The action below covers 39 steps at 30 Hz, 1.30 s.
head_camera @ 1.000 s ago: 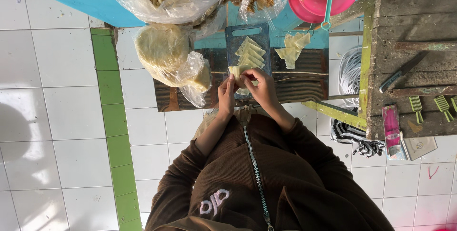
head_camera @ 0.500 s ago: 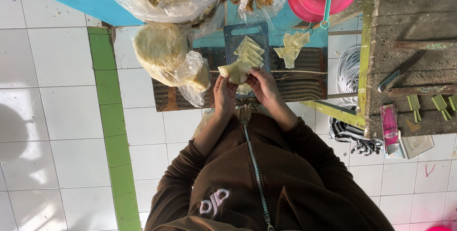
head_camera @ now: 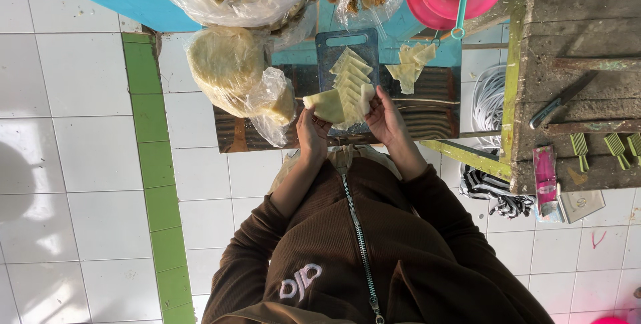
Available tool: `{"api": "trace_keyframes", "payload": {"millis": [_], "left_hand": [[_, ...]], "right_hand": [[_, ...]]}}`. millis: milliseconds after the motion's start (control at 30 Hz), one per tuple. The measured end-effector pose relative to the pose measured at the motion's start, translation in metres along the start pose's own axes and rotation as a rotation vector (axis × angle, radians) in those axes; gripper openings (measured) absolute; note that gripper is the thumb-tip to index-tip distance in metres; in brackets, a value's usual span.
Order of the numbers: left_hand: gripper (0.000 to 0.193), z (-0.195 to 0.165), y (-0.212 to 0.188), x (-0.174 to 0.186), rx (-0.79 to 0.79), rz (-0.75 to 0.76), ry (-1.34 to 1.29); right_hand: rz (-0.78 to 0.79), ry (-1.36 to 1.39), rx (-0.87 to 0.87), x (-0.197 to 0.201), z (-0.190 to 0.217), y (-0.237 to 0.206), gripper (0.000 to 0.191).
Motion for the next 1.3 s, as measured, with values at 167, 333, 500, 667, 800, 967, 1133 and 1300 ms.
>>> {"api": "trace_keyframes", "payload": {"millis": [167, 333, 500, 667, 800, 967, 1133, 1300], "left_hand": [[0.021, -0.005, 0.002, 0.007, -0.059, -0.047, 0.012], [0.019, -0.006, 0.004, 0.013, -0.036, -0.101, -0.035], [0.02, -0.009, 0.0, 0.018, -0.023, -0.117, -0.006], [0.021, -0.008, -0.001, 0.025, 0.006, -0.156, -0.025], [0.021, -0.009, -0.002, 0.027, 0.016, -0.157, -0.01], [0.019, -0.009, -0.002, 0.029, 0.029, -0.15, 0.005], [0.017, -0.009, -0.001, 0.026, 0.003, -0.103, -0.008], [0.02, -0.003, 0.001, 0.018, 0.049, -0.092, 0.058]], "right_hand": [[0.19, -0.857, 0.505, -0.018, 0.034, -0.011, 0.018], [0.58, -1.791, 1.035, -0.055, 0.012, -0.061, 0.019], [0.651, -1.885, 0.863, -0.049, -0.012, -0.069, 0.024], [0.706, -1.866, 0.866, -0.039, -0.024, -0.071, 0.027], [0.693, -1.886, 0.796, -0.029, -0.03, -0.064, 0.028], [0.645, -1.917, 0.761, -0.027, -0.034, -0.061, 0.026], [0.511, -1.884, 0.715, -0.028, -0.023, -0.058, 0.039], [0.234, -1.362, 0.753, -0.014, 0.024, -0.042, 0.03]]}}
Point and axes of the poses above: each hand's wrist, its own y-axis towards the middle knuckle, its own x-axis out of the back of the hand, z = x × y, the point moved 7 cm from there along y, towards the middle knuckle, and after that the axes turned 8 degrees about x, right-handed, at the moved point
